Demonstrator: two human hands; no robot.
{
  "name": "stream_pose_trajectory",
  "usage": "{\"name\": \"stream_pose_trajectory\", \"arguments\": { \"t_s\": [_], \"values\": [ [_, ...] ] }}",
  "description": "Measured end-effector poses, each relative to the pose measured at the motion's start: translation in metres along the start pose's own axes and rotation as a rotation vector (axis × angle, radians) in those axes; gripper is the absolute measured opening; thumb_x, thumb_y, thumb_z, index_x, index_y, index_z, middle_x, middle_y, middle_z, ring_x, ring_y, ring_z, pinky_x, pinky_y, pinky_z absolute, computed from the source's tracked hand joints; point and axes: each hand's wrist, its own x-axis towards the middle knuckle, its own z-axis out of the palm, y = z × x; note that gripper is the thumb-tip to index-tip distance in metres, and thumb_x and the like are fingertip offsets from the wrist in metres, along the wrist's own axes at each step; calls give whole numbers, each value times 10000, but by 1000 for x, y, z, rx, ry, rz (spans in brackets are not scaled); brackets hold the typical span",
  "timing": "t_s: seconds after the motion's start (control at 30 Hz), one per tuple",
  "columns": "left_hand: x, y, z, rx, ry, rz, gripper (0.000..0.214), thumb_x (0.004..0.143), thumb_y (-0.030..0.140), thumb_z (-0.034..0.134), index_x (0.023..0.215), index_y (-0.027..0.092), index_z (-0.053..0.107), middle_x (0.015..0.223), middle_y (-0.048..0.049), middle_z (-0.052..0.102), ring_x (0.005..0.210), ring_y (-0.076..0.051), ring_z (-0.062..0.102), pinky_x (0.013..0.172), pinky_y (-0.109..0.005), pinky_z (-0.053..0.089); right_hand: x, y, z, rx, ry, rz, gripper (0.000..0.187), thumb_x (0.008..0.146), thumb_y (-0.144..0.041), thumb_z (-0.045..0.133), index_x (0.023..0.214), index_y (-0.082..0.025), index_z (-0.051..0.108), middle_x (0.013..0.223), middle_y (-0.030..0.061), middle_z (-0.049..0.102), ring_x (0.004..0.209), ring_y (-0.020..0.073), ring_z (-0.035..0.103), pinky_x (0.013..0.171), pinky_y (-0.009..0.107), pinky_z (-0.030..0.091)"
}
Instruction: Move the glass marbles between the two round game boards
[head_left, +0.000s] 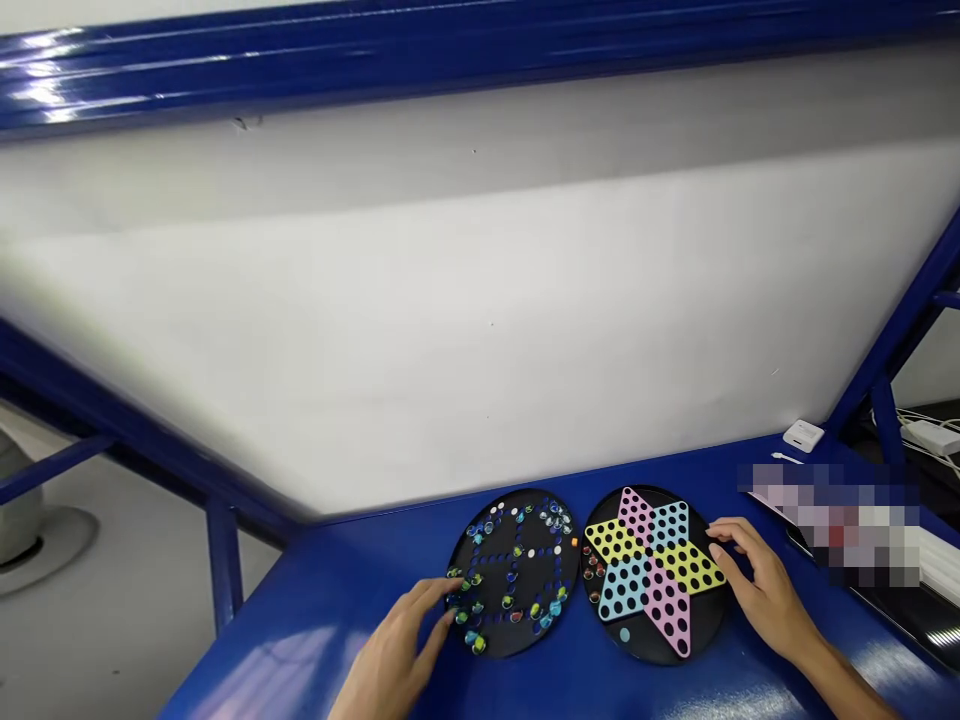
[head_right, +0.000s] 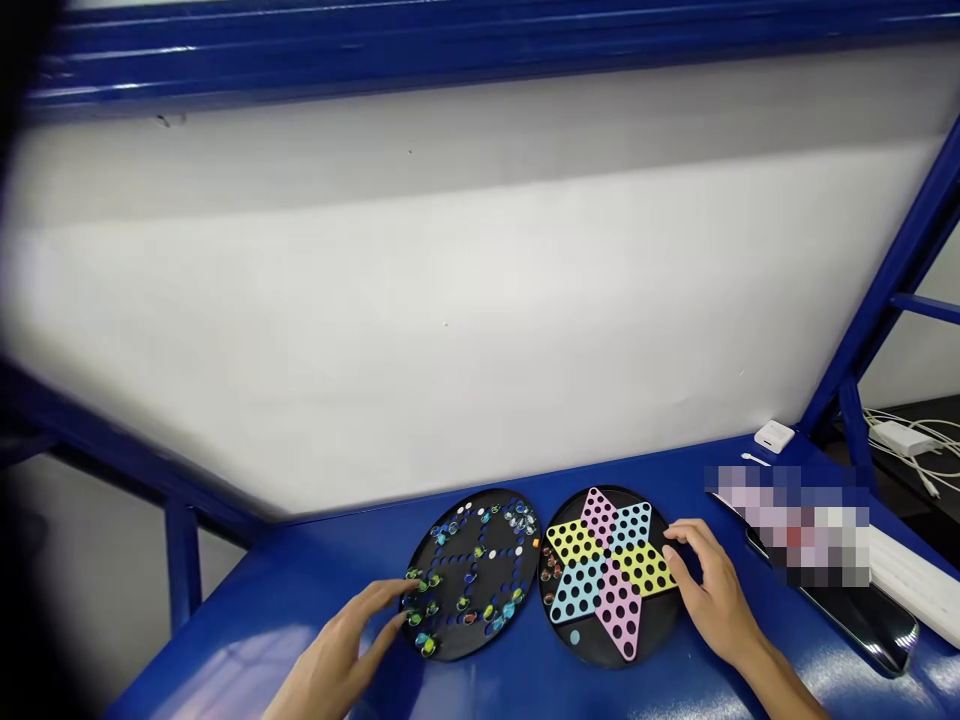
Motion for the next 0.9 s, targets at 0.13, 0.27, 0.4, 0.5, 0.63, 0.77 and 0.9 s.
{"name": "stream_pose_trajectory", "arguments": {
  "t_s": [0.13, 0.27, 0.4, 0.5, 0.63, 0.77, 0.9],
  "values": [
    [-11, 27, 12, 15, -40, 81, 315, 908, 468, 528, 1163, 363, 679, 1210, 8, 702, 1129, -232, 651, 1024, -368, 514, 0, 1, 0, -2, 9, -20, 296, 959, -482, 492, 1043, -247, 651, 1142, 74, 649, 1092, 250, 629, 934, 370, 556],
    [-2, 63, 22, 52, -200, 141, 261, 930, 358, 522, 1122, 343, 699, 1116, -16, 712, 1052, -224, 658, 919, -335, 521, 1, 0, -2, -7, 10, -23, 291, 961, -477, 489, 1049, -248, 646, 1125, 67, 650, 1060, 238, 640, 907, 352, 562],
    [11, 77, 22, 117, -231, 117, 238, 956, 296, 456, 941, 258, 691, 937, -20, 702, 904, -232, 660, 815, -357, 500, 1, -1, -1, -1, 14, -19, 290, 965, -481, 482, 1059, -249, 630, 1117, 67, 645, 1028, 229, 645, 882, 344, 564],
    [17, 87, 20, 64, -153, 116, 261, 986, 359, 424, 950, 241, 654, 919, -21, 690, 865, -222, 655, 793, -352, 496, 1, -1, 0, -2, 8, -26, 286, 970, -476, 476, 1048, -249, 631, 1119, 70, 643, 1056, 233, 636, 902, 355, 556],
    [25, 121, 30, -38, -77, 262, 213, 993, 322, 441, 1061, 278, 638, 1031, -19, 685, 935, -198, 647, 832, -325, 493, 2, 2, 0, -16, 8, -36, 281, 964, -472, 486, 1033, -249, 643, 1130, 74, 645, 1083, 245, 629, 925, 372, 549],
    [36, 152, 50, 17, -133, 334, 189, 955, 204, 508, 1028, 283, 663, 999, 1, 703, 938, -212, 635, 839, -346, 487, 1, 2, -1, 1, 10, -37, 280, 965, -468, 485, 1048, -246, 634, 1125, 76, 647, 1061, 240, 639, 898, 356, 560],
    [38, 150, 62, 60, -125, 349, 228, 973, 204, 503, 1076, 283, 691, 1036, -2, 720, 954, -215, 620, 847, -354, 479, 1, -1, -2, 3, 18, -34, 268, 964, -465, 487, 1028, -248, 630, 1115, 64, 648, 1052, 229, 641, 891, 341, 560]
  ]
}}
